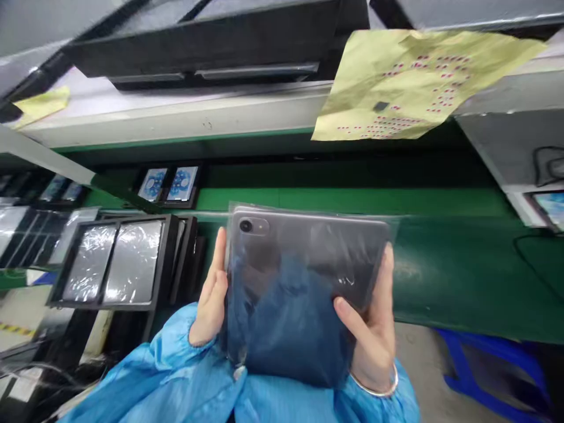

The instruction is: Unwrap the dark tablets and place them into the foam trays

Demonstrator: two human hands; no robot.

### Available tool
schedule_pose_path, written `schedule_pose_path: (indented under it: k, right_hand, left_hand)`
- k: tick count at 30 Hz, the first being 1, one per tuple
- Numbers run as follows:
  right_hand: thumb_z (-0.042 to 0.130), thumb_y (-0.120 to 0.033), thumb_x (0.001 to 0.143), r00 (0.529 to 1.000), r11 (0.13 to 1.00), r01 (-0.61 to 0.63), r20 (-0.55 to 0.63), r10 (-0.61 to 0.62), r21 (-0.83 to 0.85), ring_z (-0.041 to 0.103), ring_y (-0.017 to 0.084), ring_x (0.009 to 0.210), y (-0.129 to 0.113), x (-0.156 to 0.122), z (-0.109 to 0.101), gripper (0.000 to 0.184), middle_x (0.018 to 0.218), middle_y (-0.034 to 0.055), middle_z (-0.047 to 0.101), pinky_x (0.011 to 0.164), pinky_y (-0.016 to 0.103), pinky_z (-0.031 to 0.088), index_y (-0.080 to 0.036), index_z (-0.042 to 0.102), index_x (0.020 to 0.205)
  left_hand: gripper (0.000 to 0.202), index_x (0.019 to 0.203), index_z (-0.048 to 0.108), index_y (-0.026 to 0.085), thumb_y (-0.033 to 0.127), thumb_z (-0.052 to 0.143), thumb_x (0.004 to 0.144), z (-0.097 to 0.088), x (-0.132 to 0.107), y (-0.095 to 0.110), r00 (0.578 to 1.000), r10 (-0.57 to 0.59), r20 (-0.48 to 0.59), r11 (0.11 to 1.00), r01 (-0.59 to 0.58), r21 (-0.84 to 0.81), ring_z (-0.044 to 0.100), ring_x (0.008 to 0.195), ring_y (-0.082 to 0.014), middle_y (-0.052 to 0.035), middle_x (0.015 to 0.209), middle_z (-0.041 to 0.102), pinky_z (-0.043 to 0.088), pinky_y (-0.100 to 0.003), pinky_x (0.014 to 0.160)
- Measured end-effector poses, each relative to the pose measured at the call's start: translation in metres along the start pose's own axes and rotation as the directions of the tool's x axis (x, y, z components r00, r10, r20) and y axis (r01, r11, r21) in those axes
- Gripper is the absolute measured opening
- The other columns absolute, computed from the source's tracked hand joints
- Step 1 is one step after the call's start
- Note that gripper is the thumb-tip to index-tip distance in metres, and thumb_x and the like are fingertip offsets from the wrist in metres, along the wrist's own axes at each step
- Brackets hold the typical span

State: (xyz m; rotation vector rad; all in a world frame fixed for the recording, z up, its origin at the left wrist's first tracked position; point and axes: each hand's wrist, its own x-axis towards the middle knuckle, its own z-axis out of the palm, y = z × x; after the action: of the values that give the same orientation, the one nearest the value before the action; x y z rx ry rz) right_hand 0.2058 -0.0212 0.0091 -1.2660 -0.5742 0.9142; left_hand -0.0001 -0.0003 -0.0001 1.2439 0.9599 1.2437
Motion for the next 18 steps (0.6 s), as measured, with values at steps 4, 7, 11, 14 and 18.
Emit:
schedule_pose_path:
  k: [4, 7, 11, 14, 18]
  right_hand:
    - [0.083, -0.033, 0.069, 0.997, 0.997, 0.075, 0.034, -0.075, 0.0, 0.033, 0.024, 0.151, -0.007, 0.0, 0.01, 0.074, 0.15, -0.0131, 0.053, 0.13, 0.048, 0.01, -0.052, 0.058, 0.136]
    - [0.083, -0.032, 0.067, 0.995, 0.995, 0.1, -0.015, -0.1, 0.017, 0.037, 0.027, 0.149, -0.007, -0.004, 0.013, 0.069, 0.143, -0.0083, 0.06, 0.13, 0.05, 0.014, -0.047, 0.064, 0.132]
    - [0.084, -0.035, 0.066, 0.999, 1.0, 0.02, -0.026, -0.02, 0.006, 0.039, 0.029, 0.148, -0.011, -0.008, 0.017, 0.073, 0.146, -0.008, 0.058, 0.129, 0.052, 0.018, -0.046, 0.062, 0.135]
    - [0.085, -0.037, 0.066, 0.999, 0.999, -0.03, -0.014, 0.029, -0.025, 0.039, 0.027, 0.148, -0.014, -0.01, 0.019, 0.081, 0.148, -0.0062, 0.057, 0.129, 0.048, 0.02, -0.044, 0.056, 0.142]
    - [0.084, -0.041, 0.067, 0.995, 0.994, -0.1, -0.011, 0.099, -0.048, 0.053, 0.032, 0.137, -0.011, -0.01, 0.015, 0.077, 0.141, 0.0025, 0.063, 0.12, 0.05, 0.039, -0.034, 0.059, 0.14]
  left_hand:
    - [0.055, 0.161, 0.02, 0.041, 0.038, 0.036, 0.108, -0.002, -0.001, 0.001, 0.999, -0.012, -0.038, 0.999, 0.013, 0.043, 0.012, 0.158, -0.0214, 0.0088, 0.17, 0.016, 0.012, -0.038, 0.132]
    - [0.053, 0.159, 0.029, 0.039, 0.037, 0.038, 0.108, -0.004, -0.001, 0.003, 0.999, 0.049, -0.022, 0.994, -0.047, 0.095, 0.016, 0.157, -0.0217, 0.0069, 0.169, 0.025, 0.016, -0.038, 0.132]
    - [0.067, 0.161, 0.028, 0.034, 0.042, 0.057, 0.1, -0.005, 0.003, 0.008, 0.996, 0.086, 0.024, 0.987, -0.089, 0.133, 0.023, 0.156, -0.0298, 0.0008, 0.167, 0.033, 0.032, -0.046, 0.127]
    - [0.089, 0.162, 0.023, 0.033, 0.039, 0.074, 0.089, -0.003, 0.007, 0.014, 0.998, 0.057, 0.038, 0.984, -0.063, 0.169, 0.029, 0.153, -0.0352, -0.004, 0.162, 0.043, 0.044, -0.051, 0.12]
    - [0.095, 0.162, 0.023, 0.034, 0.039, 0.078, 0.086, -0.002, 0.007, 0.017, 0.995, 0.092, 0.039, 0.971, -0.098, 0.218, 0.035, 0.151, -0.0368, -0.0069, 0.156, 0.049, 0.05, -0.054, 0.114]
